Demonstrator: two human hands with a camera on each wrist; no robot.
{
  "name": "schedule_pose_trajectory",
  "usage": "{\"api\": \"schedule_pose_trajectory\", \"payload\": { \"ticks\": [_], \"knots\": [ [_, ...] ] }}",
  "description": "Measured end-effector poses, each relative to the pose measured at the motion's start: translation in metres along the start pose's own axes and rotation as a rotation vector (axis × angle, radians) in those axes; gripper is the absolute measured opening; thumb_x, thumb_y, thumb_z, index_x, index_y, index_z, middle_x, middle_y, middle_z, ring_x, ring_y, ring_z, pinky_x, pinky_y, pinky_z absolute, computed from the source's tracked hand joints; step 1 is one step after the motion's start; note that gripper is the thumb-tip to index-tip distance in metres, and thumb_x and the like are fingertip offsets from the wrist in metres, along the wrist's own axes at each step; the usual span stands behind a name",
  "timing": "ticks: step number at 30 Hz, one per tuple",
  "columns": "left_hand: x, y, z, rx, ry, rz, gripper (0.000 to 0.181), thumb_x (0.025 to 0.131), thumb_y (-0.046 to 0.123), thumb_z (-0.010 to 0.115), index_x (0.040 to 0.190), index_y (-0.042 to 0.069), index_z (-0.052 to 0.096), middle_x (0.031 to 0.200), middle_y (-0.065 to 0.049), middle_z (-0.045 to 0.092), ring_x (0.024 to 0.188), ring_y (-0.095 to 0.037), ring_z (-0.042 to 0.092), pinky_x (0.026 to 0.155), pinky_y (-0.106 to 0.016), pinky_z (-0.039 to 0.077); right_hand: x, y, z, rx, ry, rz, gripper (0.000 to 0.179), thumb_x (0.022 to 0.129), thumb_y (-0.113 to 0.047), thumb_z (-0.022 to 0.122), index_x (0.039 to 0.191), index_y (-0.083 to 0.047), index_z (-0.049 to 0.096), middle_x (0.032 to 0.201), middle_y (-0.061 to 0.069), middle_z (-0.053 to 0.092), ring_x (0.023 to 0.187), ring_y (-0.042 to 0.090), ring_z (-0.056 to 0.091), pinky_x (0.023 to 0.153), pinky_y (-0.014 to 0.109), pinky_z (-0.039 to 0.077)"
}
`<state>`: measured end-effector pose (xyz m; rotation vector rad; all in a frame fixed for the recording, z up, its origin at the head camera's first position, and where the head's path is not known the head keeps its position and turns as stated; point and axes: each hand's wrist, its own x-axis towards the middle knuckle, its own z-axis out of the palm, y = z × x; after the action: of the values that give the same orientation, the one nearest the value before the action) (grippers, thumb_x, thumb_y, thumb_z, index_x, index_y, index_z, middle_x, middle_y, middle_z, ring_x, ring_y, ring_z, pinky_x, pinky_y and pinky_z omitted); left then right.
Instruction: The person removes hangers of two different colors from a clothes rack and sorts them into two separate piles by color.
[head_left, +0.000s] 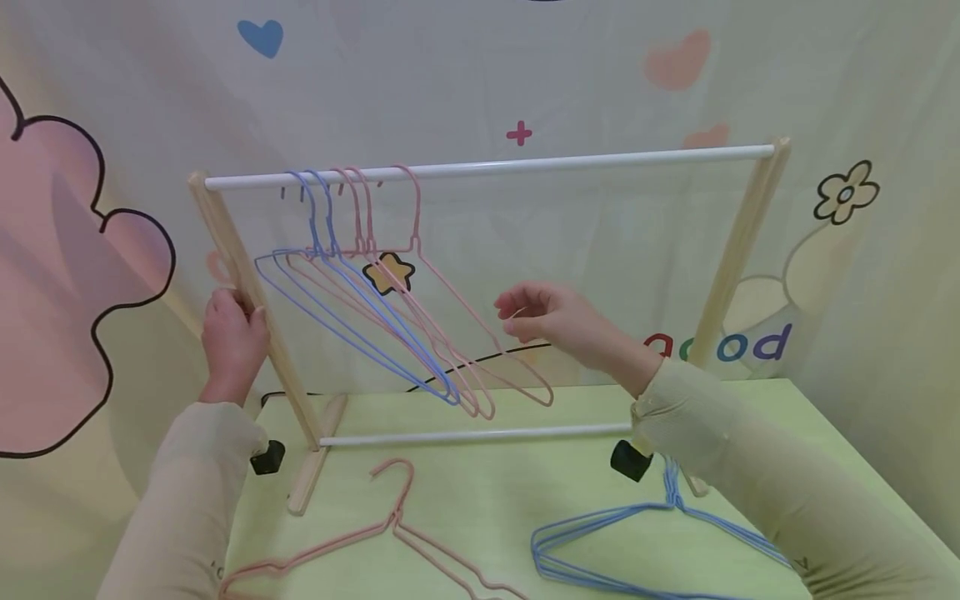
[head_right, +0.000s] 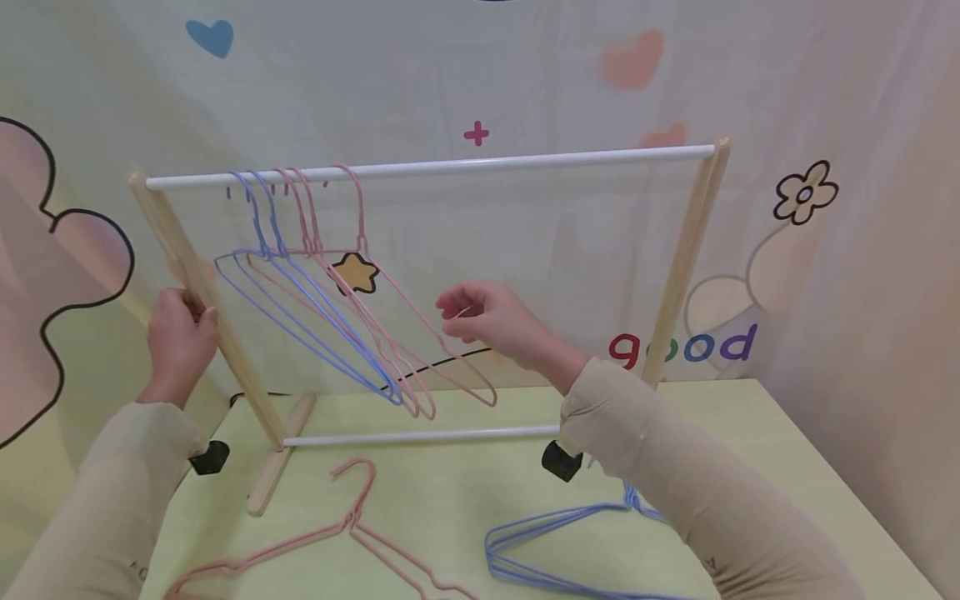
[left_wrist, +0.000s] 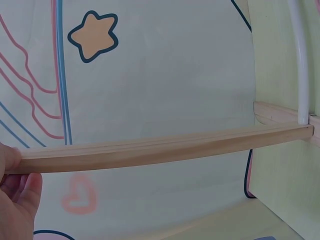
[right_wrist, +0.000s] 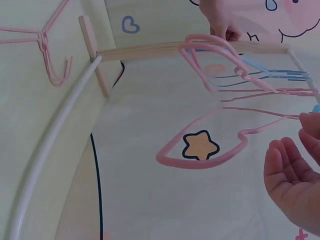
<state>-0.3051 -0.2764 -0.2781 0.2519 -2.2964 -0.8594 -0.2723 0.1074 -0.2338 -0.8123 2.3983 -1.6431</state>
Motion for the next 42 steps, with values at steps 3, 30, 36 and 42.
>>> {"api": "schedule_pose_trajectory", "payload": {
  "ticks": [3, 30, 36, 42],
  "knots": [
    [0.0, 0.001, 0.0, -0.004, 0.0, -0.001, 0.027, 0.088, 0.012, 0.046, 0.107, -0.007, 0.04, 0.103, -0.024, 0.045, 0.094, -0.039, 0.044, 0.083, -0.049, 0.035, 0.01, 0.005, 0.003, -0.03, -0.003, 0.02, 0.033, 0.083, -0.005, 0.056, 0.116, 0.001, 0.051, 0.109, 0.016, 0.055, 0.096, 0.02, 0.056, 0.079, 0.031, 0.049],
    [-0.002, 0.004, -0.001, -0.007, 0.007, -0.01, 0.028, 0.086, 0.01, 0.048, 0.107, -0.008, 0.041, 0.103, -0.025, 0.044, 0.094, -0.04, 0.044, 0.084, -0.048, 0.034, 0.02, -0.014, -0.002, -0.161, -0.018, 0.13, 0.008, 0.086, -0.001, 0.051, 0.092, 0.004, 0.051, 0.071, 0.004, 0.048, 0.061, 0.015, 0.049, 0.055, 0.025, 0.046],
    [-0.001, 0.005, 0.0, -0.011, -0.003, -0.021, 0.028, 0.087, 0.011, 0.048, 0.108, -0.007, 0.041, 0.103, -0.024, 0.045, 0.095, -0.039, 0.044, 0.085, -0.048, 0.035, -0.002, -0.014, -0.03, -0.231, 0.001, 0.101, 0.009, 0.085, -0.001, 0.052, 0.092, 0.005, 0.051, 0.071, 0.005, 0.049, 0.061, 0.014, 0.049, 0.056, 0.024, 0.046],
    [0.0, 0.002, -0.001, -0.006, -0.023, -0.031, 0.029, 0.088, 0.013, 0.045, 0.109, -0.006, 0.039, 0.106, -0.024, 0.044, 0.095, -0.038, 0.044, 0.083, -0.048, 0.037, -0.033, -0.015, -0.054, -0.329, 0.027, 0.074, 0.012, 0.084, -0.001, 0.053, 0.094, 0.006, 0.053, 0.075, 0.007, 0.052, 0.065, 0.012, 0.05, 0.058, 0.023, 0.048]
  ]
}}
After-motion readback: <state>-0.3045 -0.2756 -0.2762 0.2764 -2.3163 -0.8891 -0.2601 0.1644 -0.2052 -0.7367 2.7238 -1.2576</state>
